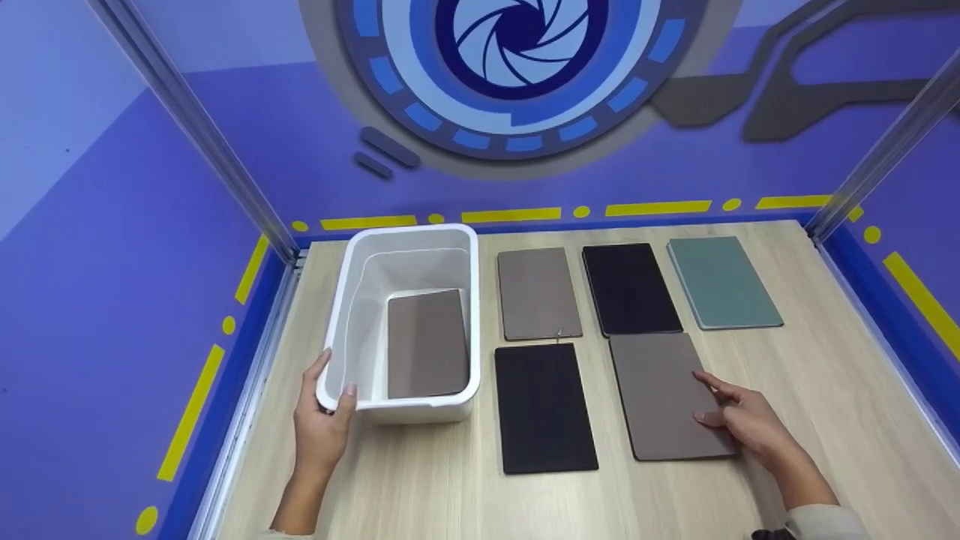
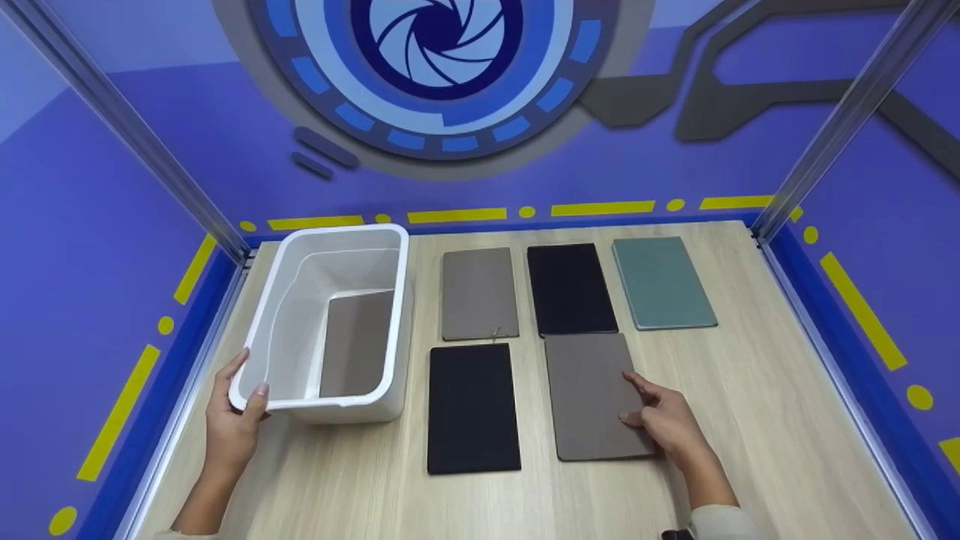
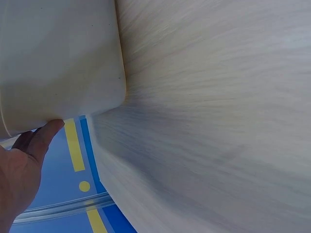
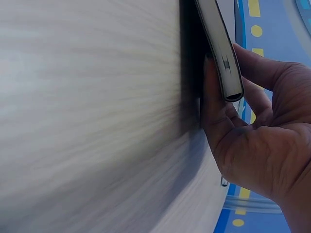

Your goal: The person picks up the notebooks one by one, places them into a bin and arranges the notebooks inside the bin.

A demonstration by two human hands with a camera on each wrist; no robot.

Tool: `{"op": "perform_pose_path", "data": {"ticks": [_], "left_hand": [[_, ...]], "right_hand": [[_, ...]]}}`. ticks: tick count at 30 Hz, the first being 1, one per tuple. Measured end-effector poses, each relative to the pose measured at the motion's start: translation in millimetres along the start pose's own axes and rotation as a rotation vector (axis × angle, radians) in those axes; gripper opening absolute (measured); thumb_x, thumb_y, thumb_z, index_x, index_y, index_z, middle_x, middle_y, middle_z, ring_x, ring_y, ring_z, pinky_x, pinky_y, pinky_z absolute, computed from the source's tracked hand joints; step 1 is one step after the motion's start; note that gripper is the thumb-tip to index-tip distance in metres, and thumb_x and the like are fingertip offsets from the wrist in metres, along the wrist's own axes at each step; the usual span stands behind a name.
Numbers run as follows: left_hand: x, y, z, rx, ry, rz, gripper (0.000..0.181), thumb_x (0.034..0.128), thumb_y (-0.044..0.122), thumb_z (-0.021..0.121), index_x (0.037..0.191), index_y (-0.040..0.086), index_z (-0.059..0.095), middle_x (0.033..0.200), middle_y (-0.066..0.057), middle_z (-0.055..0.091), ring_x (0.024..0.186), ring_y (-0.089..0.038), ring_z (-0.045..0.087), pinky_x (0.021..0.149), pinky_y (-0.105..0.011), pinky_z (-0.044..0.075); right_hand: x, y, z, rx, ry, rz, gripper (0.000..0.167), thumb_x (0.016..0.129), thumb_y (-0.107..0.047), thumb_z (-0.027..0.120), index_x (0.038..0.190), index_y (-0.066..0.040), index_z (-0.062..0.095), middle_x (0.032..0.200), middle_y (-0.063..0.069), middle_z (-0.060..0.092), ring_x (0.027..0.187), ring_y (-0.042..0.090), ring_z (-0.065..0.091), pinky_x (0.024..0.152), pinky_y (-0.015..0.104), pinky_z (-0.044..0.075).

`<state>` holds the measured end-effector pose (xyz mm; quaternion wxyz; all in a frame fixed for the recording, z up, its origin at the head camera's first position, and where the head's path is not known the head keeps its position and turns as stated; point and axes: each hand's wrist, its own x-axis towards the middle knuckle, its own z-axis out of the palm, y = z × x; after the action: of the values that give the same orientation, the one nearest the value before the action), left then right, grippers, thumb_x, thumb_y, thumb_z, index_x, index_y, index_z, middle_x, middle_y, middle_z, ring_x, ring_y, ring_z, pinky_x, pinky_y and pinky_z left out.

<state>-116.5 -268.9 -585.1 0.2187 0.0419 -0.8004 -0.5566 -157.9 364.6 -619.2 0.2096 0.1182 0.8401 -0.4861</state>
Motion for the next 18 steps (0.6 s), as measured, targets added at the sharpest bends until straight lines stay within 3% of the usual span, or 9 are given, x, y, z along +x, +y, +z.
{"op": "perform_pose_path", "data": {"ticks": [9,18], "left_hand": [[1.0,-1.5,0.0,-0.007,0.008,0.019,0.068,0.0956,0.003,0.069,0.16,0.012,0.048,0.154,-0.021,0.057,0.123,-0.004,0.059,0.097,-0.008,0.047],[0.5,-1.7,1.4,0.014,0.016,0.011,0.068,0.0949,0.004,0.07,0.159,0.013,0.049,0.154,-0.021,0.058,0.123,-0.005,0.06,0.097,-0.007,0.046]], "right_hand": [[0.3,0.1,2.3,-0.024,0.012,0.002,0.091,0.092,-0.015,0.076,0.169,-0.013,0.028,0.157,0.035,0.048,0.153,0.052,0.035,0.127,0.068,0.024],[0.1,0.2,0.5,-0.002,0.001,0.007,0.091,0.093,-0.014,0.077,0.169,-0.015,0.027,0.162,0.037,0.039,0.157,0.052,0.026,0.128,0.068,0.022]]}}
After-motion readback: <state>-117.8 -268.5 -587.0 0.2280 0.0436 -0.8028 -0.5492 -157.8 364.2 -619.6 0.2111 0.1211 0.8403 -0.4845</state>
